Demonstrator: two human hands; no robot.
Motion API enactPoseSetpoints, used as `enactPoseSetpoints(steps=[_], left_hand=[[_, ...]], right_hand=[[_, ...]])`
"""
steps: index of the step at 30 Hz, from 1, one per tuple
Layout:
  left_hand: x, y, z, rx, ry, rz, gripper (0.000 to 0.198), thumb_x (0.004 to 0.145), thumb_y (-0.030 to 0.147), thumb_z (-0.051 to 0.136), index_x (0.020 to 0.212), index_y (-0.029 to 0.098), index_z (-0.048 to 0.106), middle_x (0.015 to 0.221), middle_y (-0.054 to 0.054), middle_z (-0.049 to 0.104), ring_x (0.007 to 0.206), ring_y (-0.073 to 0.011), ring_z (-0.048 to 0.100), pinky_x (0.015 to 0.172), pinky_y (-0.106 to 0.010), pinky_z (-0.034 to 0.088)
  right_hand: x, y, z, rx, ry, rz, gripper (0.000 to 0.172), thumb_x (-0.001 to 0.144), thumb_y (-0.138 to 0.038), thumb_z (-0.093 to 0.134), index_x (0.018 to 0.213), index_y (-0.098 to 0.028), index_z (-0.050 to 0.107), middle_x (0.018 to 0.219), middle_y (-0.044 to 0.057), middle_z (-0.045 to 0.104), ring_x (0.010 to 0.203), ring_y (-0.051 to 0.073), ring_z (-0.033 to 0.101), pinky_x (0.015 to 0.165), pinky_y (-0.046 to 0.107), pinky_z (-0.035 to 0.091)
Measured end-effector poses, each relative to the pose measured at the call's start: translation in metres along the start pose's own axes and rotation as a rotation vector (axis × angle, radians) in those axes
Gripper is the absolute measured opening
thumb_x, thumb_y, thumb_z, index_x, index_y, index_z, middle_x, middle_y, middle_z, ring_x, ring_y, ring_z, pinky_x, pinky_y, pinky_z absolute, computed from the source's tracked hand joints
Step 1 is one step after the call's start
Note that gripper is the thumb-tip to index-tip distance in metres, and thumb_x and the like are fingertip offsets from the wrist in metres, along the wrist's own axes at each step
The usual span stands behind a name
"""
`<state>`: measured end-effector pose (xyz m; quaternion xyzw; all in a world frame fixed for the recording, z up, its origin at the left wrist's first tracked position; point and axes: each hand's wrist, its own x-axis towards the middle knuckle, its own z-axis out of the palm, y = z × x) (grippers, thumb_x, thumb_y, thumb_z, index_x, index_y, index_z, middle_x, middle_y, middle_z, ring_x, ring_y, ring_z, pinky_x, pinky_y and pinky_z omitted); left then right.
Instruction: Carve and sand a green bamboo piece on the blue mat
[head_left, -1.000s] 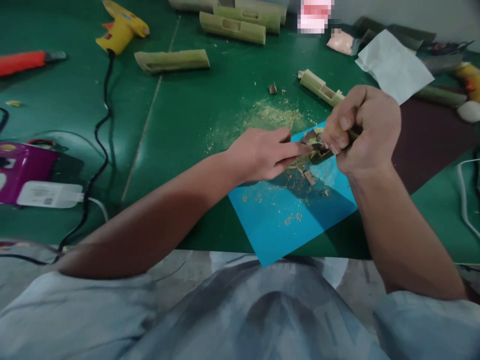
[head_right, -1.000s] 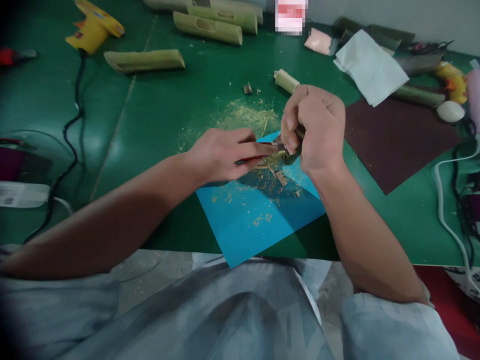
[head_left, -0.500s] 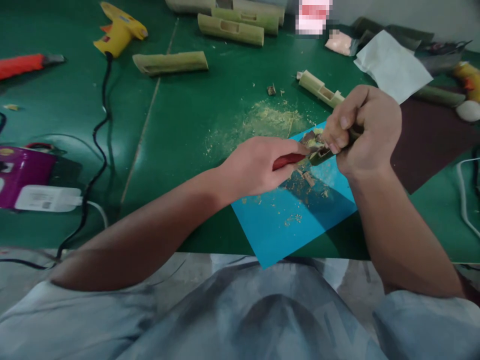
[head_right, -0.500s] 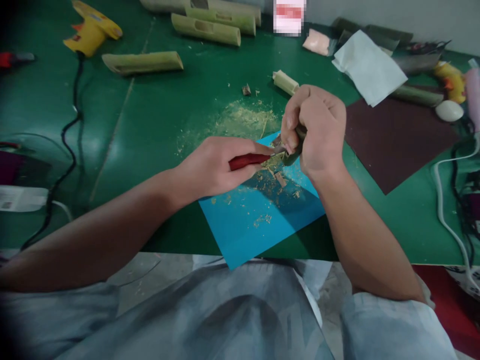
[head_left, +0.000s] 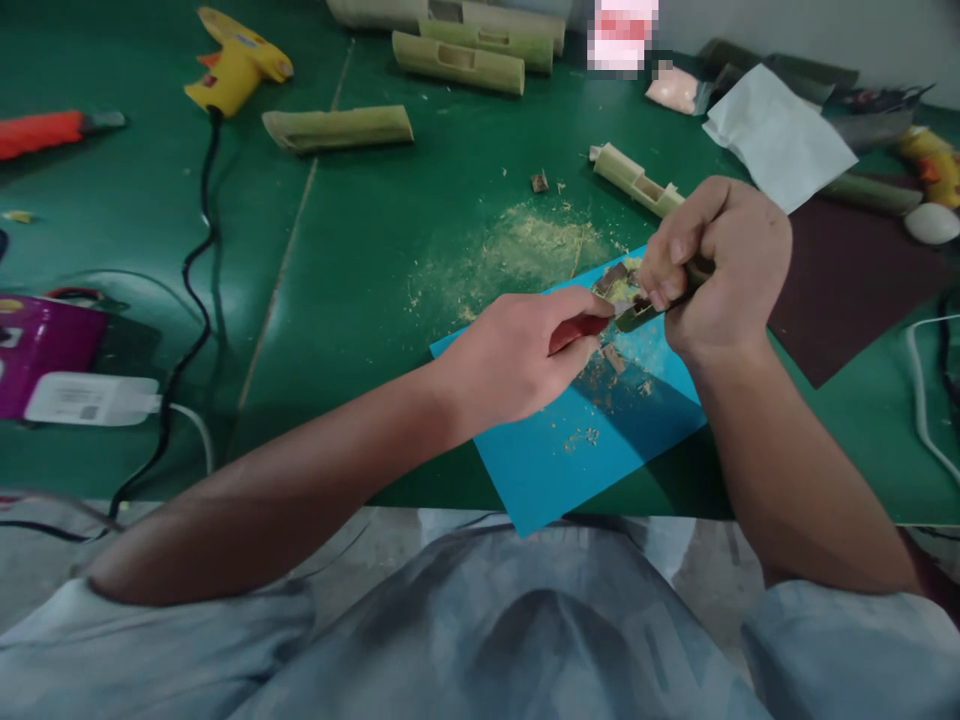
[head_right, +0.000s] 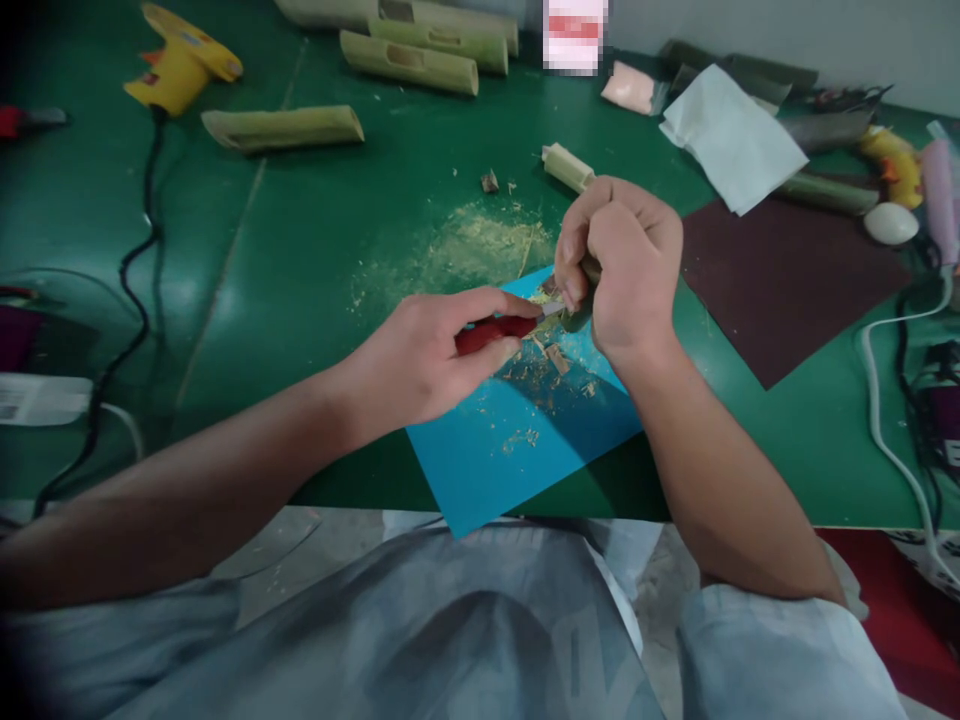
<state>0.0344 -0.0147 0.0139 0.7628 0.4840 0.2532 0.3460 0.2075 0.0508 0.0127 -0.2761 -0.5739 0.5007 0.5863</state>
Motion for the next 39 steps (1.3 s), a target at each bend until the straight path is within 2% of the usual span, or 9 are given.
enactPoseSetpoints(steps=[5, 10, 18, 23, 28, 34, 39], left_hand=[[0.001, -0.003, 0.001, -0.047, -0.004, -0.014, 0.032, 0.091, 0.022, 0.056, 0.121, 0.025, 0.066, 0.116, -0.001, 0.073, 0.106, -0.0186, 0.070, 0.092, -0.029, 0.056], [0.002, -0.013, 0.006, -0.086, 0.013, 0.041, 0.033, 0.090, 0.018, 0.056, 0.121, 0.023, 0.067, 0.116, -0.002, 0.074, 0.107, -0.0186, 0.070, 0.095, -0.030, 0.056], [0.018, -0.021, 0.026, -0.021, 0.081, 0.153, 0.033, 0.091, 0.019, 0.058, 0.123, 0.022, 0.066, 0.115, -0.004, 0.074, 0.105, -0.0199, 0.071, 0.095, -0.032, 0.057], [0.017, -0.020, 0.021, 0.025, 0.058, 0.165, 0.034, 0.093, 0.020, 0.056, 0.125, 0.023, 0.065, 0.116, -0.004, 0.074, 0.105, -0.0194, 0.071, 0.094, -0.031, 0.057], [0.011, -0.010, 0.016, 0.002, 0.013, 0.119, 0.038, 0.091, 0.018, 0.056, 0.129, 0.024, 0.062, 0.120, -0.003, 0.072, 0.110, -0.0187, 0.069, 0.097, -0.031, 0.055], [0.000, -0.001, 0.009, -0.034, 0.014, -0.006, 0.034, 0.093, 0.023, 0.053, 0.126, 0.024, 0.063, 0.119, -0.002, 0.072, 0.108, -0.0184, 0.069, 0.093, -0.029, 0.056], [-0.002, -0.002, 0.006, 0.017, 0.033, 0.015, 0.033, 0.094, 0.025, 0.053, 0.125, 0.023, 0.064, 0.119, -0.003, 0.073, 0.107, -0.0188, 0.069, 0.092, -0.028, 0.055]], right_hand=[[0.001, -0.001, -0.005, -0.021, -0.022, 0.055, 0.029, 0.080, -0.036, 0.064, 0.056, -0.028, 0.050, 0.043, -0.003, 0.035, 0.037, 0.014, 0.028, 0.040, 0.032, 0.024], [0.004, 0.000, -0.009, -0.138, -0.059, 0.201, 0.032, 0.079, -0.044, 0.062, 0.056, -0.030, 0.045, 0.043, -0.004, 0.033, 0.038, 0.016, 0.030, 0.041, 0.032, 0.026], [0.006, -0.007, -0.001, -0.099, 0.034, 0.098, 0.032, 0.079, -0.027, 0.057, 0.050, -0.028, 0.043, 0.040, -0.004, 0.031, 0.035, 0.013, 0.025, 0.037, 0.032, 0.021], [0.004, -0.009, 0.005, -0.129, 0.060, 0.118, 0.034, 0.080, -0.029, 0.059, 0.050, -0.027, 0.045, 0.040, -0.004, 0.033, 0.035, 0.013, 0.026, 0.038, 0.031, 0.023], [0.002, -0.007, 0.009, -0.043, 0.079, 0.018, 0.033, 0.079, -0.026, 0.056, 0.048, -0.027, 0.045, 0.038, -0.005, 0.032, 0.033, 0.012, 0.021, 0.037, 0.030, 0.017], [-0.001, -0.010, 0.003, -0.152, 0.052, 0.162, 0.029, 0.077, -0.039, 0.059, 0.053, -0.029, 0.047, 0.044, -0.003, 0.036, 0.039, 0.016, 0.030, 0.041, 0.032, 0.031], [0.001, -0.011, 0.003, -0.194, 0.074, 0.171, 0.029, 0.074, -0.040, 0.060, 0.052, -0.030, 0.045, 0.042, -0.003, 0.035, 0.039, 0.016, 0.029, 0.040, 0.032, 0.031]])
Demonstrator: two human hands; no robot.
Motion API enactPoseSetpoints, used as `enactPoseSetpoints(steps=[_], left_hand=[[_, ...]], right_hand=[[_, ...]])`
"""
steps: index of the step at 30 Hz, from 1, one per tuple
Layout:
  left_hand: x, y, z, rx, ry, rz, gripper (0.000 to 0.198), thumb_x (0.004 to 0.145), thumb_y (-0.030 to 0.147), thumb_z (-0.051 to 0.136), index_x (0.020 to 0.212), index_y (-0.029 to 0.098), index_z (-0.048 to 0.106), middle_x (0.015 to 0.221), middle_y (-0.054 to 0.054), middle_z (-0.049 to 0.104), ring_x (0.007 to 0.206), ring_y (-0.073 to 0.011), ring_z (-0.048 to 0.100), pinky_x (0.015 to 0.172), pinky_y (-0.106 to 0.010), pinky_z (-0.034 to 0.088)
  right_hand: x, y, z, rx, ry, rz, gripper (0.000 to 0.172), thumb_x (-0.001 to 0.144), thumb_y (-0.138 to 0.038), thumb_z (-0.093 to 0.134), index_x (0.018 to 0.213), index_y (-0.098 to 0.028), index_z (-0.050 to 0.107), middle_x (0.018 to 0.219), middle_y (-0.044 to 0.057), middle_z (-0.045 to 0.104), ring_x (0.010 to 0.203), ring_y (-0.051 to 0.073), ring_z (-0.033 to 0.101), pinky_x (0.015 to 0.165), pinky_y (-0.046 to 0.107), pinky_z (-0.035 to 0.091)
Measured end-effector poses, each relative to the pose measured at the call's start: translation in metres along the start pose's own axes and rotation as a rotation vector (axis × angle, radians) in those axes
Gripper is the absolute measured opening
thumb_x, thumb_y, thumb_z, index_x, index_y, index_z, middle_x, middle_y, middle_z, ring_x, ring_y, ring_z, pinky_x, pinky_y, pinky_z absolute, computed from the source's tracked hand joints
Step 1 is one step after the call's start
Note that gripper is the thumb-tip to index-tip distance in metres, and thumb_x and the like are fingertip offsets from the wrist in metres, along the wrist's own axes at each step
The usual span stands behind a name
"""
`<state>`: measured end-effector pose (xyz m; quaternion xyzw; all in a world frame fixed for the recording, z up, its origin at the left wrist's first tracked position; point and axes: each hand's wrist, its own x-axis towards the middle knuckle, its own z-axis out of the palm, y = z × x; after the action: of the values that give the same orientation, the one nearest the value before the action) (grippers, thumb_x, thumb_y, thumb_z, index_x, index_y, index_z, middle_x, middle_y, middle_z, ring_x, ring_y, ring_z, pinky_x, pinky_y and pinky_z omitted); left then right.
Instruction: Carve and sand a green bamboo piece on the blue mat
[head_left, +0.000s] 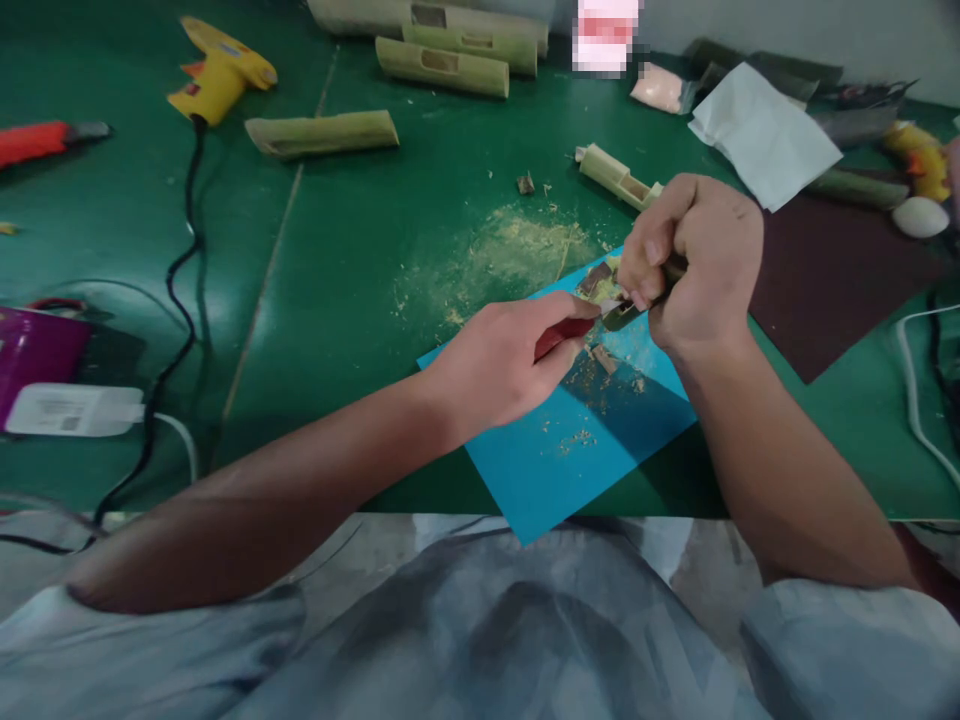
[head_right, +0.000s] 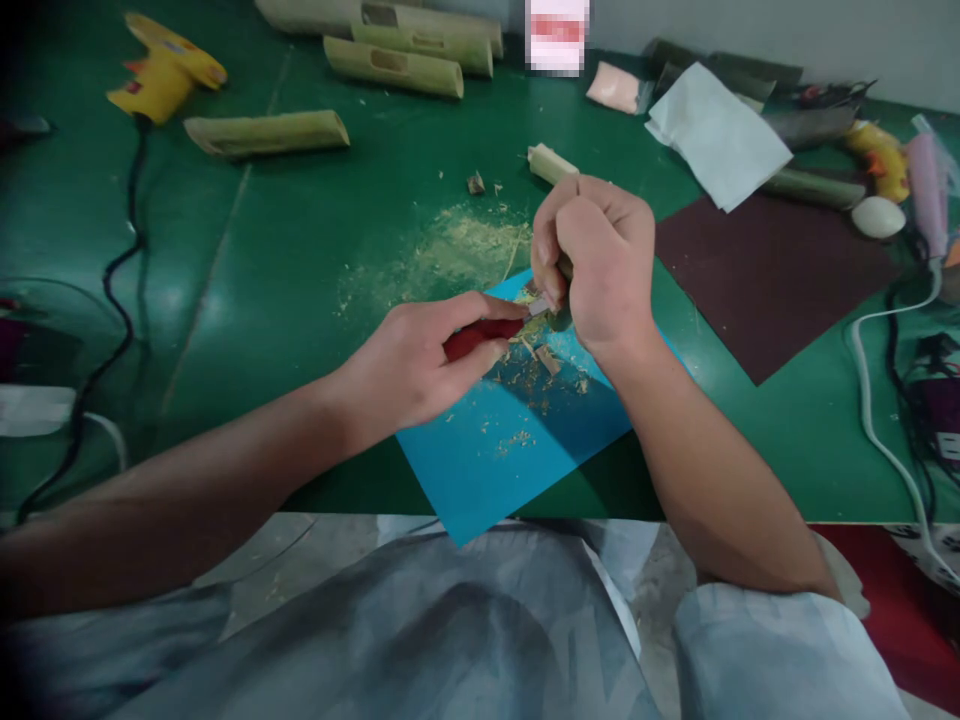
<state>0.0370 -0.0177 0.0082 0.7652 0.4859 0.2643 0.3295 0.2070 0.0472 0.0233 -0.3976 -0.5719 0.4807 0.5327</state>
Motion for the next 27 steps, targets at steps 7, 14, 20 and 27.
enactPoseSetpoints(steps=[7, 14, 20, 27], left_hand=[[0.006, -0.015, 0.008, -0.054, 0.014, 0.062, 0.035, 0.093, 0.020, 0.054, 0.127, 0.020, 0.063, 0.119, -0.005, 0.073, 0.108, -0.0184, 0.070, 0.095, -0.029, 0.055], [0.020, -0.027, 0.014, -0.024, 0.045, 0.164, 0.033, 0.090, 0.019, 0.057, 0.122, 0.021, 0.066, 0.120, -0.006, 0.072, 0.111, -0.0201, 0.069, 0.099, -0.032, 0.054], [0.013, -0.014, 0.003, -0.064, 0.002, 0.076, 0.033, 0.091, 0.021, 0.055, 0.121, 0.022, 0.066, 0.117, -0.004, 0.073, 0.107, -0.0196, 0.069, 0.096, -0.032, 0.055], [0.002, 0.000, -0.005, -0.012, -0.028, -0.024, 0.033, 0.092, 0.021, 0.053, 0.123, 0.024, 0.065, 0.112, -0.001, 0.074, 0.101, -0.0188, 0.071, 0.088, -0.029, 0.056]], right_hand=[[0.007, 0.005, 0.001, 0.075, -0.031, -0.034, 0.033, 0.077, -0.031, 0.058, 0.047, -0.029, 0.043, 0.038, -0.004, 0.031, 0.035, 0.014, 0.020, 0.038, 0.032, 0.021], [0.006, 0.005, -0.001, 0.106, -0.061, -0.070, 0.027, 0.073, -0.026, 0.059, 0.049, -0.029, 0.046, 0.041, -0.003, 0.032, 0.039, 0.014, 0.021, 0.039, 0.034, 0.019], [0.006, 0.010, 0.002, 0.107, -0.015, -0.094, 0.033, 0.074, -0.039, 0.064, 0.050, -0.029, 0.044, 0.042, -0.003, 0.028, 0.041, 0.013, 0.019, 0.042, 0.034, 0.020], [-0.001, 0.000, 0.007, 0.019, 0.073, -0.062, 0.029, 0.071, -0.031, 0.058, 0.048, -0.030, 0.042, 0.042, 0.000, 0.030, 0.042, 0.017, 0.024, 0.043, 0.036, 0.023]])
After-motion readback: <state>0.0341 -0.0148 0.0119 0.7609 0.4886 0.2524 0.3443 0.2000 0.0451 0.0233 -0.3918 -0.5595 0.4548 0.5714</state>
